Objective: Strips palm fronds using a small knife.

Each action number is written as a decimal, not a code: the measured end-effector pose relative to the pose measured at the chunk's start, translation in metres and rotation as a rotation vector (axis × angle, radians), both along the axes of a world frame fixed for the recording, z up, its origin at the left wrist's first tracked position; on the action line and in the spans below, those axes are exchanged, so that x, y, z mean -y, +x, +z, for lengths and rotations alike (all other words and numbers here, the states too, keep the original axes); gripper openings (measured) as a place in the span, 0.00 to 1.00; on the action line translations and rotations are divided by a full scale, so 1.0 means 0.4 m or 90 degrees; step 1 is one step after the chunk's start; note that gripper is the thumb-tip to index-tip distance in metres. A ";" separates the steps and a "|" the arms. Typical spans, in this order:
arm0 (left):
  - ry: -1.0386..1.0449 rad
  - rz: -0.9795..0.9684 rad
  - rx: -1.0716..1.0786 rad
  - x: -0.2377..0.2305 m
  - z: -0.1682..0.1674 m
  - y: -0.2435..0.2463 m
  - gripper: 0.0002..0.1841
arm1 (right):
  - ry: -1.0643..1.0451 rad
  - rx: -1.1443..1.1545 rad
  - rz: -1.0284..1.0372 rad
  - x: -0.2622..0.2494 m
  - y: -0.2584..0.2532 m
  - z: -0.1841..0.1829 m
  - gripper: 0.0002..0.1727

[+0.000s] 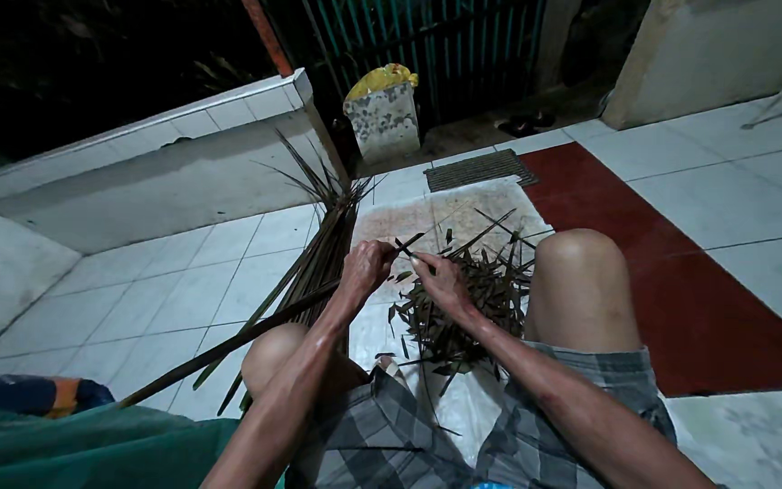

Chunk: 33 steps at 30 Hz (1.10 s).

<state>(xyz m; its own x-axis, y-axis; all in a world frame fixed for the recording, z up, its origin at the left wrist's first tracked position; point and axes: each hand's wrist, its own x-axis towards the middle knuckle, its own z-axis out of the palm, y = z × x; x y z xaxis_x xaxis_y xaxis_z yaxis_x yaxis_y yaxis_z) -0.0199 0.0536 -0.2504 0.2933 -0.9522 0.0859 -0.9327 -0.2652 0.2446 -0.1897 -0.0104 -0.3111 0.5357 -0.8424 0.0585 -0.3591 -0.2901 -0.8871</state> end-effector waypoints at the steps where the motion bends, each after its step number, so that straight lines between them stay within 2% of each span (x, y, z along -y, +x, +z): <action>1: 0.000 -0.006 0.000 0.001 -0.003 0.001 0.12 | -0.001 -0.001 -0.003 0.003 0.001 -0.001 0.22; 15: 0.013 -0.030 -0.027 -0.009 -0.003 0.007 0.11 | -0.033 -0.021 -0.072 0.038 0.010 -0.052 0.20; 23: 0.033 -0.030 -0.001 -0.025 -0.003 0.012 0.11 | -0.017 0.031 -0.137 0.126 -0.045 -0.100 0.22; 27: 0.053 -0.011 0.091 -0.025 0.003 -0.010 0.12 | -0.044 0.035 -0.071 0.091 -0.058 -0.080 0.21; 33: 0.086 -0.018 0.168 -0.021 0.006 -0.026 0.12 | 0.004 -0.019 0.038 0.043 -0.017 -0.050 0.21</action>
